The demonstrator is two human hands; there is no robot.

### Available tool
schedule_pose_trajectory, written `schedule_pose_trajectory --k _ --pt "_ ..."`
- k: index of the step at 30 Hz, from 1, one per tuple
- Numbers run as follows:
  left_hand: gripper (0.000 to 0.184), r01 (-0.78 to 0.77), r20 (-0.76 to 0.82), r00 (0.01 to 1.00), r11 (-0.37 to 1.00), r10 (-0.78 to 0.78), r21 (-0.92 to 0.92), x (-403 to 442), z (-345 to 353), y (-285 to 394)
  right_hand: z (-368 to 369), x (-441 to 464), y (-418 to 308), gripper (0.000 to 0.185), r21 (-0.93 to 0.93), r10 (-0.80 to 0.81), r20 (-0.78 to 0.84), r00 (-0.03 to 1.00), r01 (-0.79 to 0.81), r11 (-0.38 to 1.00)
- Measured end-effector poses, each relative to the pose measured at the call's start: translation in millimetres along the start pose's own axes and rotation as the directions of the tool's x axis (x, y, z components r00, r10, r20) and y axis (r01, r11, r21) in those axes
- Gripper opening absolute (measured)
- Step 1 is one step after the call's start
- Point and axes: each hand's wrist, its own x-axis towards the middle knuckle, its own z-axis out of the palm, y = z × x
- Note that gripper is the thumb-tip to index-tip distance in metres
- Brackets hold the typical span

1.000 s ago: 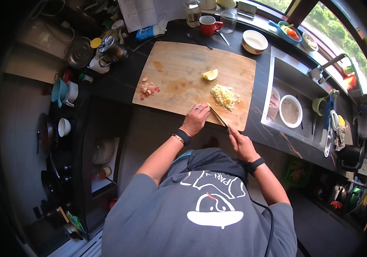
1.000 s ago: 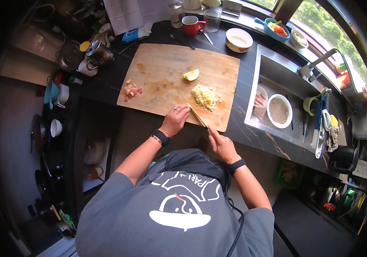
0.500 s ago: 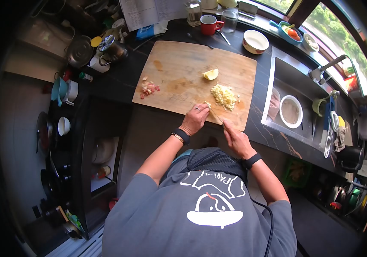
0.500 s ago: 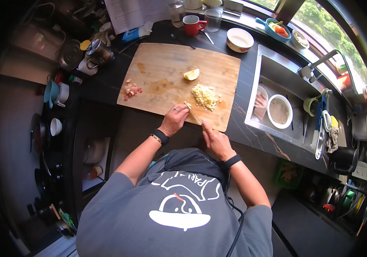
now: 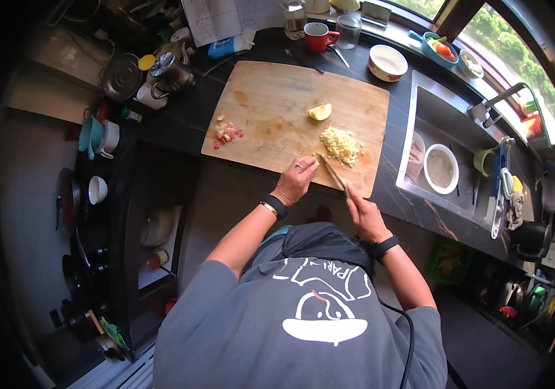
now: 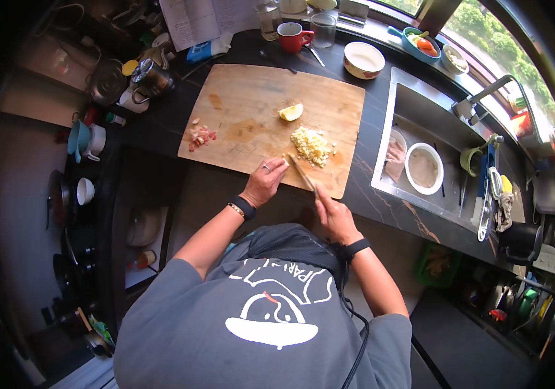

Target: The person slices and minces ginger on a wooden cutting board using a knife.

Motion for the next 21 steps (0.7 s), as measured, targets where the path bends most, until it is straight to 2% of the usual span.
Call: schedule_pose_trajectory --k 2,5,6,12,17,21 --pt "0.021 -0.006 0.013 1.000 1.000 0.006 0.009 0 -2 0 -5 3 -4 0.049 0.016 0.037 -0.027 0.999 -0.037 0.999" --pt "0.021 -0.009 0.037 0.999 1.000 0.008 0.014 0 -1 -3 1 6 -3 0.049 -0.079 -0.093 -0.040 0.995 0.090 0.993" --pt "0.021 -0.002 0.049 0.999 1.000 0.002 0.007 0 -1 -3 1 6 -5 0.049 -0.079 -0.094 -0.041 0.995 0.090 0.993" --pt "0.017 -0.022 0.021 1.000 1.000 0.022 -0.009 4 -4 -1 5 9 -13 0.054 -0.176 -0.063 0.077 0.995 0.076 0.981" --pt "0.017 -0.011 0.004 1.000 1.000 0.011 -0.008 3 -2 -2 23 12 -4 0.055 -0.212 -0.132 -0.004 0.991 0.129 0.969" --pt "0.017 0.000 0.000 1.000 1.000 0.000 -0.006 3 -4 0 37 17 -1 0.056 -0.232 -0.110 -0.033 0.993 0.099 0.968"
